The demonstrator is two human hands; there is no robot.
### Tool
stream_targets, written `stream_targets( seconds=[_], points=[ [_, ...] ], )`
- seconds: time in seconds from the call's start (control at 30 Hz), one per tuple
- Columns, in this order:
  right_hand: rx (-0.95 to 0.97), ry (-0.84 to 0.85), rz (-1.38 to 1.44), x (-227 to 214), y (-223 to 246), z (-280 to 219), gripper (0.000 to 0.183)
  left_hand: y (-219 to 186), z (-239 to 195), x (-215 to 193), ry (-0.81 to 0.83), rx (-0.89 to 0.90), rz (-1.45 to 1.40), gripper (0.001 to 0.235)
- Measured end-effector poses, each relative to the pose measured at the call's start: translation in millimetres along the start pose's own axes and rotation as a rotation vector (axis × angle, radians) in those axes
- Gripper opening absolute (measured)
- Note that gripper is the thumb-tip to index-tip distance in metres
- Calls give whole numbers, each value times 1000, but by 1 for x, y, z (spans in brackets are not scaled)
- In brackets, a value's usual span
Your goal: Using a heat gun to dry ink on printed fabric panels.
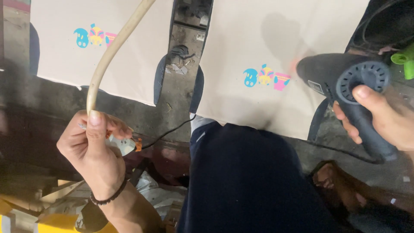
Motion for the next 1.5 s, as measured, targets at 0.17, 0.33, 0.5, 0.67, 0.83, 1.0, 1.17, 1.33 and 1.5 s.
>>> stream_targets(
  seconds=[0.17,0.33,0.5,0.67,0.83,1.0,1.17,1.33,1.5],
  points=[
    [86,262,93,57,32,8,83,-1,-3,-6,-17,-13,3,49],
    [-32,104,5,43,35,30,57,1,-10,-12,-30,-23,-13,47],
    [47,317,46,82,49,27,72,6,-13,-17,-41,-37,-13,48],
    [61,307,-25,70,32,39,52,5,-15,-18,-34,-26,-37,46],
    [-77,227,-75,100,66,35,69,5,-14,-22,-41,-29,-4,48],
    [-67,439,-21,106,42,12,73,12,-8,-20,-9,-37,-3,49],
    [-37,21,23,64,-3,-12,48,16,7,-19,43,17,-52,48],
    [46,39,211,77,-46,-45,62,15,24,-27,119,57,-36,45],
    [47,-193,306,39,-91,-51,83,23,34,-54,164,119,-58,45]
  ],
)
Point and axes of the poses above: each hand's wrist, its own z-axis towards the middle knuckle, its own x-axis out of the palm, y = z × x, the point moved 7 cm from there along z, towards the middle knuckle, and after that the axes turned 13 degrees about z, right-handed, at the moved point
